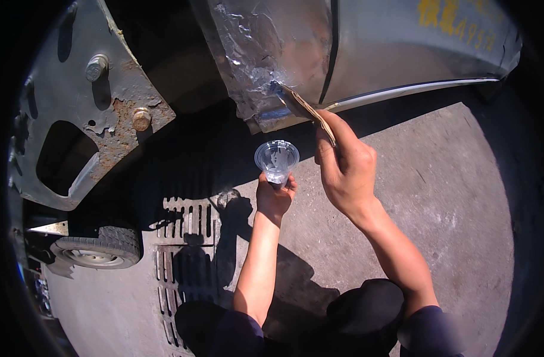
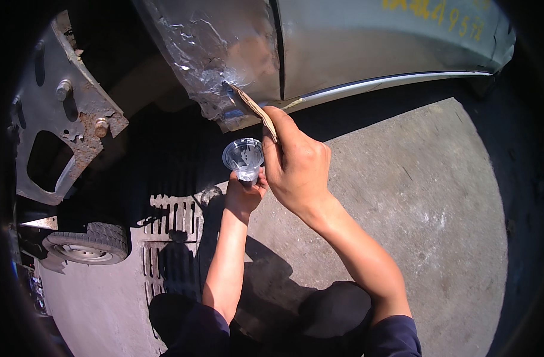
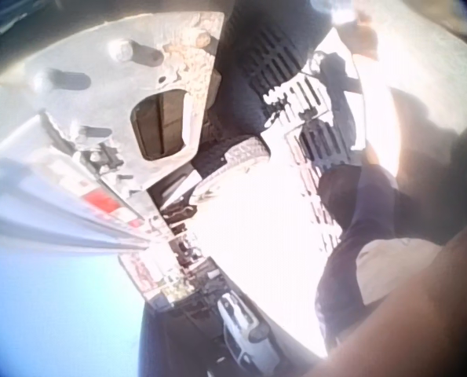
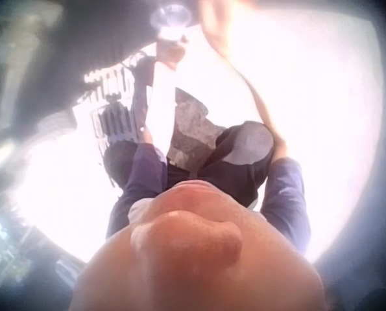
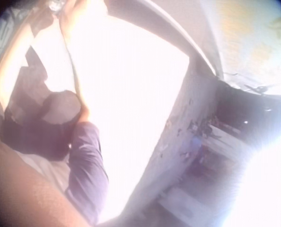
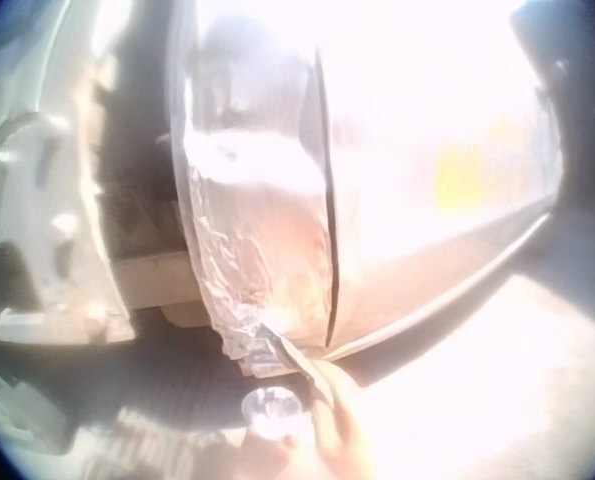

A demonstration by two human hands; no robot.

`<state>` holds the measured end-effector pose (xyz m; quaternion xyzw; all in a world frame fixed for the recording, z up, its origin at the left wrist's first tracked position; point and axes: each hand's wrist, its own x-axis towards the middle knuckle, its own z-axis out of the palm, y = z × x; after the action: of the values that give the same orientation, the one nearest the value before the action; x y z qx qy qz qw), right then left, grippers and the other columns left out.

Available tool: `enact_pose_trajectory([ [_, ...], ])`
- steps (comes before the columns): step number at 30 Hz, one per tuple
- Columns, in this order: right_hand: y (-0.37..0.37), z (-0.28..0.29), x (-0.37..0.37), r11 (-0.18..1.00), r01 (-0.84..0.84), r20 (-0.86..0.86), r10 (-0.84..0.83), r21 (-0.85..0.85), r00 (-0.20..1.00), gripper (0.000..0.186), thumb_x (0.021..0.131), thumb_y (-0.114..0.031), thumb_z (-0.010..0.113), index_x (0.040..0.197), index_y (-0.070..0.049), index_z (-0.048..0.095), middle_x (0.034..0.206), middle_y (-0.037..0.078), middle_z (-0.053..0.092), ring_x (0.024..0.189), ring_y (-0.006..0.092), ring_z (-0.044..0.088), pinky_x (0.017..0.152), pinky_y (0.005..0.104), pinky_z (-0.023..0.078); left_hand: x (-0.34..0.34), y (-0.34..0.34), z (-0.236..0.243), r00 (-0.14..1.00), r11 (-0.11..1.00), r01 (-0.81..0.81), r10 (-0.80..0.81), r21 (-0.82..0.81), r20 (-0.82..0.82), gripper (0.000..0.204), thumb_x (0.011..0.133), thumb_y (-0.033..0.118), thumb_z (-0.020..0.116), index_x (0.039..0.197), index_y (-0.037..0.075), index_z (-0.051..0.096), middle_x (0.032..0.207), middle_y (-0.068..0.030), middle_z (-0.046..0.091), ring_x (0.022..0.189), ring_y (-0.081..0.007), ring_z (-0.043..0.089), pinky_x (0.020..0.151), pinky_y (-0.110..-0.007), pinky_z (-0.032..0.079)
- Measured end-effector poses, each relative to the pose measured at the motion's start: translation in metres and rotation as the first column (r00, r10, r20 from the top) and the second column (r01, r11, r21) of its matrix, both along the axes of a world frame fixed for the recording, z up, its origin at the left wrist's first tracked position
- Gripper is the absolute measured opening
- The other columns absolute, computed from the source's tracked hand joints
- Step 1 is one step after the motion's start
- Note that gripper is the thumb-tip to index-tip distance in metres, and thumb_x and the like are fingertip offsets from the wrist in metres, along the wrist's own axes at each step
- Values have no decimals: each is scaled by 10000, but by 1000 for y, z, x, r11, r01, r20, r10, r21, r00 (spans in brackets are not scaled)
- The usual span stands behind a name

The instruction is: The person applies a white paste to a damaged area on a vehicle's rear bumper using a small wooden stick. They repeatedly dip the stick into a plastic cup and spread the paste over the rusted and dented surface.

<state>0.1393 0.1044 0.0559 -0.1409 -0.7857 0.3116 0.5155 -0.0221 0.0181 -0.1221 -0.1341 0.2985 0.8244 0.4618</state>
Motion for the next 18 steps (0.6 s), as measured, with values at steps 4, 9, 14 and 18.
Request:
enact_pose_trajectory([
  [4,3,10,6,1000,-24,-76,24,-1,997,281,1014,-2,600,1290,32,642,727,38,613,629,72,581,567,241,471,1,0,-3,1000,1000,3,-3,13,6,430,1023,422,468,1216,75,635,1032,-109,655,865,-227,601,771,-366,517],
  [9,1,23,-5,989,-141,-148,148,53,978,292,1017,-1,598,1304,23,643,730,32,610,636,71,575,582,242,476,15,7,5,993,997,-79,77,-24,-94,436,1025,441,459,1195,81,637,1018,-106,657,865,-225,605,765,-363,521],
  [14,6,29,-13,989,-95,-132,80,-110,988,306,946,-33,652,1252,-28,666,775,165,686,629,260,696,608,324,524,5,2,3,1000,1000,-4,5,22,-29,418,1028,430,456,1177,86,642,998,-100,655,861,-219,604,756,-362,519],
  [18,2,29,1,972,-121,-110,101,-199,989,305,965,-16,637,1268,9,649,751,117,671,609,147,642,584,280,497,-3,-1,-4,999,998,46,-46,43,-15,418,1019,434,481,1186,88,646,1004,-97,663,866,-221,616,762,-364,529],
])
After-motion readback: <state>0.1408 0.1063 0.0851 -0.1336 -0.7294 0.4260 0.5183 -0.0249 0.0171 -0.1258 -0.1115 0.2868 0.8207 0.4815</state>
